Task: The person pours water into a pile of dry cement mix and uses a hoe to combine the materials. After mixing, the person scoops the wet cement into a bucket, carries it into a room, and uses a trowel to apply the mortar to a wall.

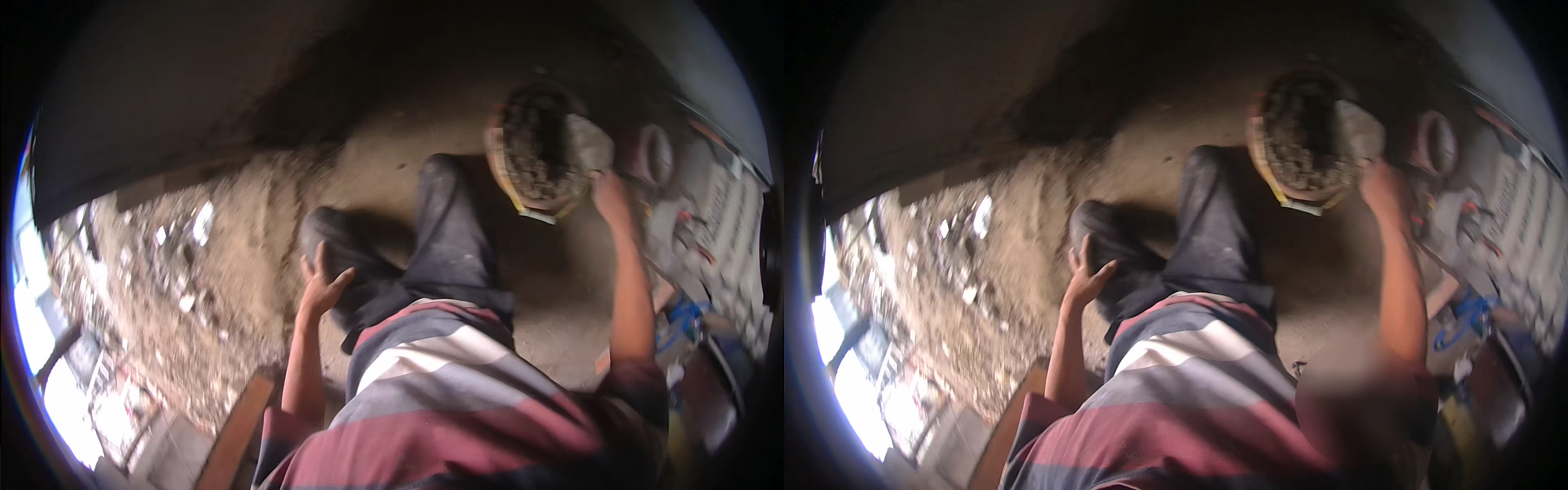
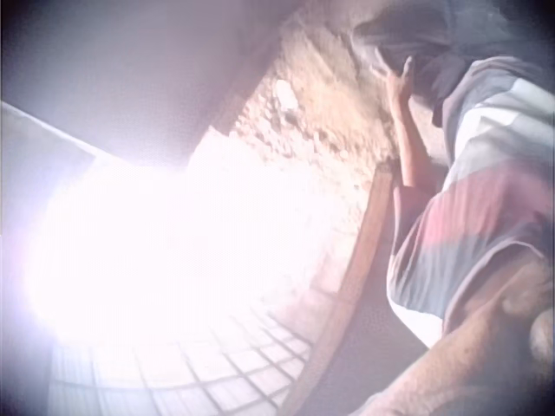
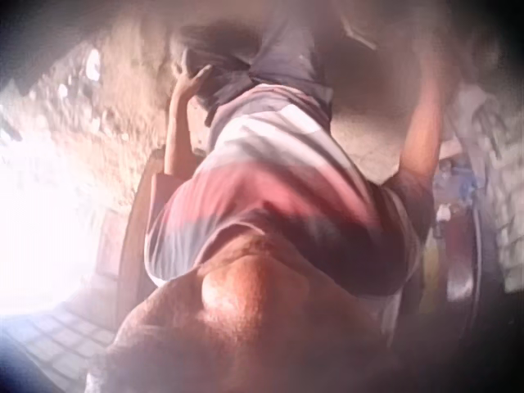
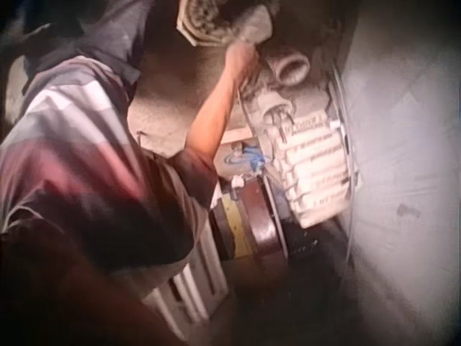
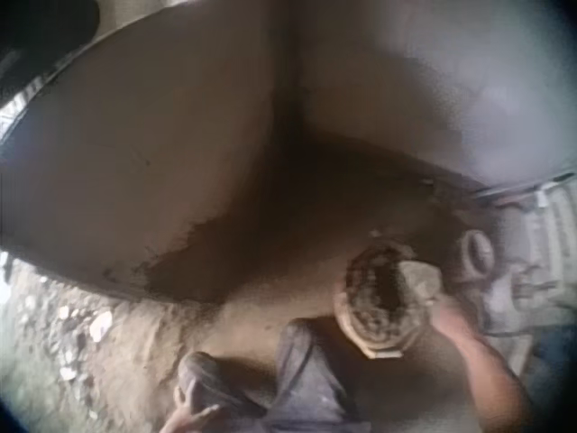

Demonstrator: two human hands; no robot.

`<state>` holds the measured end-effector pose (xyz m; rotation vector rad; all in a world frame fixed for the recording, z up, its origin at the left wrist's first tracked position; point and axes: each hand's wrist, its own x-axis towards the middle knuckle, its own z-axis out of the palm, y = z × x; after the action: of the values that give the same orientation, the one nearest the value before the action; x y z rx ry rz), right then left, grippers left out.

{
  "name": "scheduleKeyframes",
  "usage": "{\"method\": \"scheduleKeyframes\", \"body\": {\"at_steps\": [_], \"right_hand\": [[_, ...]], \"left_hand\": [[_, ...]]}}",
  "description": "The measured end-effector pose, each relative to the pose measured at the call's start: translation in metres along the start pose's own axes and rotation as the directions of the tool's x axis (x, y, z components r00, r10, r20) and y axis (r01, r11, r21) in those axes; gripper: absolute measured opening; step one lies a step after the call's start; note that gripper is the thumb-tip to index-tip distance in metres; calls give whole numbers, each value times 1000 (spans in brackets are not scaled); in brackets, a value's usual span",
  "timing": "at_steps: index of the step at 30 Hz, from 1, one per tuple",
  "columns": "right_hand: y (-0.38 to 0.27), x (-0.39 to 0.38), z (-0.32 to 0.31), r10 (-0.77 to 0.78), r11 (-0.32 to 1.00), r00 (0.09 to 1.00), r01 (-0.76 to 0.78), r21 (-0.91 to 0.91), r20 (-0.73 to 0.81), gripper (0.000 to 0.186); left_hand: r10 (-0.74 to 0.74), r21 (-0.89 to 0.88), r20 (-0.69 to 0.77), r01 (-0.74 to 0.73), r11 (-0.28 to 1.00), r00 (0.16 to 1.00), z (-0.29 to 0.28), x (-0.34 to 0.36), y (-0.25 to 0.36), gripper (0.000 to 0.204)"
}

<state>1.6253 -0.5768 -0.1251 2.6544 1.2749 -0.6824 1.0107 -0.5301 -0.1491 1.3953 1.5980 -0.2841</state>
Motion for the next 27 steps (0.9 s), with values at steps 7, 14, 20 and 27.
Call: {"method": "scheduleKeyframes", "body": {"at_steps": [7, 14, 20, 27], "right_hand": [[-66, 16, 34, 201, 532, 843, -522, 667, 499, 37], [-42, -62, 19, 121, 379, 940, -340, 861, 318, 37], [-32, -48, 43, 147, 432, 975, -217, 875, 169, 46], [-118, -110, 0, -156, -261, 977, -182, 948, 145, 50]], "left_hand": [[-44, -18, -41, 44, 999, 998, 15, 12, -7, 104], [-56, 58, -29, 57, 997, 998, 12, 12, -14, 108], [-82, -8, 37, 82, 997, 996, 7, 11, -27, 115], [57, -423, -2, -53, 905, 998, -21, 15, -20, 106]]}}
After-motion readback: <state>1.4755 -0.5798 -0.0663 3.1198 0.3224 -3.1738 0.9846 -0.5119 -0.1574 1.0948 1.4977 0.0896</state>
